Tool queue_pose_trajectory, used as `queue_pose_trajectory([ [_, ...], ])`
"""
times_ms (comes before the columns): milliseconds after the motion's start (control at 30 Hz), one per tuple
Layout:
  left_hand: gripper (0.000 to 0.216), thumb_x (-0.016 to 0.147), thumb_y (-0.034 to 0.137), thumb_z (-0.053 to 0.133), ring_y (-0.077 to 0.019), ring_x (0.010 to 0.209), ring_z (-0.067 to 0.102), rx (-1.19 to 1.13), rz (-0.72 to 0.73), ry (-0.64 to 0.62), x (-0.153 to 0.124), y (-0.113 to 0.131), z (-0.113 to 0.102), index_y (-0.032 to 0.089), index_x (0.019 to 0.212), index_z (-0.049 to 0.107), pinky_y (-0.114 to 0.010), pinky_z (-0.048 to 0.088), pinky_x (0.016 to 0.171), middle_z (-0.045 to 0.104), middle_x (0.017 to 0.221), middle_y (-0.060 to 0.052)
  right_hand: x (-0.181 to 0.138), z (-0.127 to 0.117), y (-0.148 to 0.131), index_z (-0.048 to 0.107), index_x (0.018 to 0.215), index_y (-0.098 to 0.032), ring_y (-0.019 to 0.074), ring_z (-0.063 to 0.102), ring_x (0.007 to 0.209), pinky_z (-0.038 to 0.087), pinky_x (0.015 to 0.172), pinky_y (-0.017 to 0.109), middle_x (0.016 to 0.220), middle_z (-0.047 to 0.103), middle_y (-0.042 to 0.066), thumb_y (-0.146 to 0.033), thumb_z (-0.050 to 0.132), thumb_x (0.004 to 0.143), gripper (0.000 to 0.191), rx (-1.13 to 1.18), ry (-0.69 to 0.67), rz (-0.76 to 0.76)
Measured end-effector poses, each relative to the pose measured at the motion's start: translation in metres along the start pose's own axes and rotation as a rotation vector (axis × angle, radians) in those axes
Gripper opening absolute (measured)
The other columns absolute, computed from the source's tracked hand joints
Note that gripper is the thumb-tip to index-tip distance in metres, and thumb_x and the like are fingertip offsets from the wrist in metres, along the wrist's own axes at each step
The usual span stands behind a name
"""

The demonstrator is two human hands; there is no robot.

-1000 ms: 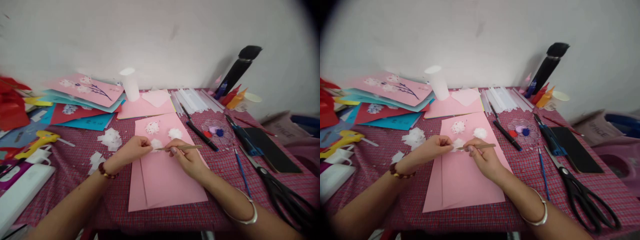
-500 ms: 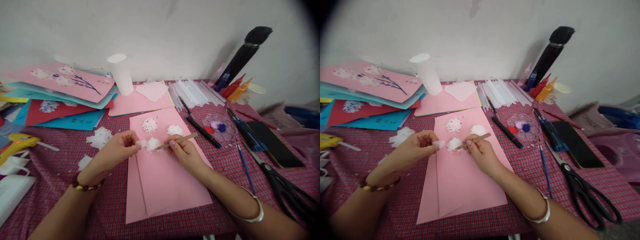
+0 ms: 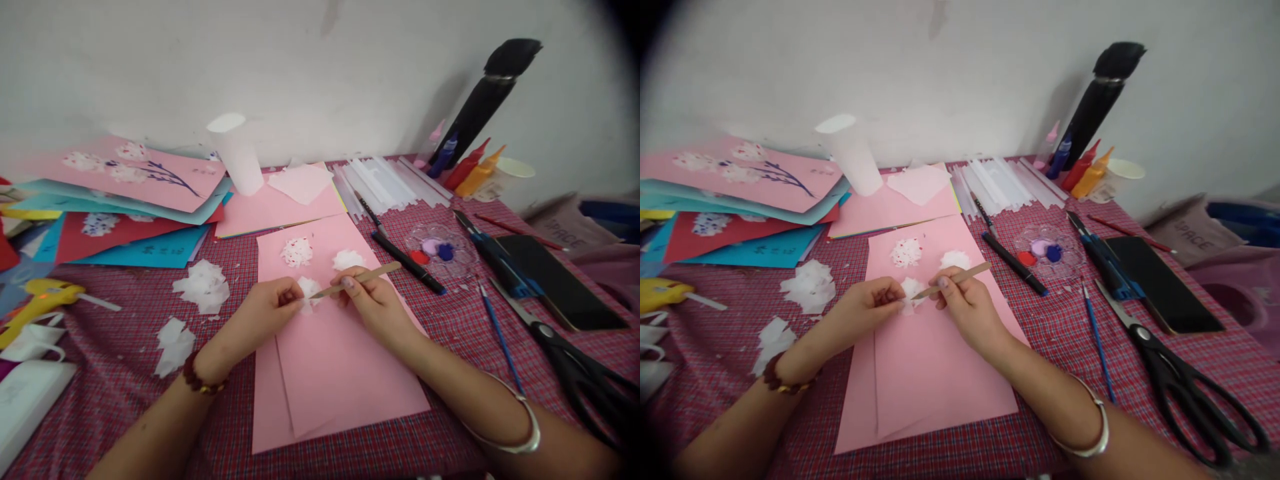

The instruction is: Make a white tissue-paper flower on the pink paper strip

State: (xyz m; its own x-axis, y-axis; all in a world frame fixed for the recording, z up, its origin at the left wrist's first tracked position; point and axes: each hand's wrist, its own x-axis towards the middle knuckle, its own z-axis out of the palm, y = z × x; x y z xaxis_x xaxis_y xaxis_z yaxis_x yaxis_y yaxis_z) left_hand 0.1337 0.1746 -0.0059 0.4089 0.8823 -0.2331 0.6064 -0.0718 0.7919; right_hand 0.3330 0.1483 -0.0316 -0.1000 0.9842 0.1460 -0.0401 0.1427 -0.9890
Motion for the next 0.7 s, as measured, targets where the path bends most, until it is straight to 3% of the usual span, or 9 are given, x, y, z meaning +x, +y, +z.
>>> queue_pose_trajectory([
  [133, 0.006, 0.074, 0.020, 0.051, -0.0097, 0.056, 0.042, 0.020, 0.020, 0.030, 0.003, -0.005, 0.002, 0.017, 0.071, 0.055, -0.022, 0.030, 0.051, 0.048, 0.061, 0.005, -0.005, 0.002, -0.006, 0.058, 0.082, -0.020, 0.0114, 0.056, 0.061, 0.047, 0.058, 0.025, 0.070, 0.058, -0.001, -0.032, 0.045, 0.092, 0.020, 0.007, -0.024, -0.046],
  [467, 0.007, 0.073, 0.022, 0.051, -0.0104, 0.058, 0.045, 0.013, 0.029, 0.086, 0.004, 0.000, 0.003, 0.017, 0.068, 0.054, -0.021, 0.031, 0.052, 0.050, 0.060, 0.004, -0.009, 0.001, -0.003, 0.060, 0.089, -0.021, 0.0148, 0.055, 0.071, 0.044, 0.065, 0.029, 0.079, 0.059, 0.002, -0.027, 0.041, 0.094, 0.021, -0.359, -0.179, -0.182],
  [700, 0.014, 0.079, 0.025, 0.046, -0.0105, 0.055, 0.043, 0.052, 0.031, 0.102, 0.004, 0.004, -0.001, 0.017, 0.070, 0.054, -0.022, 0.030, 0.051, 0.049, 0.060, 0.005, -0.011, 0.000, -0.003, 0.060, 0.094, -0.022, 0.0153, 0.056, 0.077, 0.045, 0.071, 0.030, 0.082, 0.060, 0.003, -0.019, 0.042, 0.093, 0.018, -0.429, -0.213, -0.286],
])
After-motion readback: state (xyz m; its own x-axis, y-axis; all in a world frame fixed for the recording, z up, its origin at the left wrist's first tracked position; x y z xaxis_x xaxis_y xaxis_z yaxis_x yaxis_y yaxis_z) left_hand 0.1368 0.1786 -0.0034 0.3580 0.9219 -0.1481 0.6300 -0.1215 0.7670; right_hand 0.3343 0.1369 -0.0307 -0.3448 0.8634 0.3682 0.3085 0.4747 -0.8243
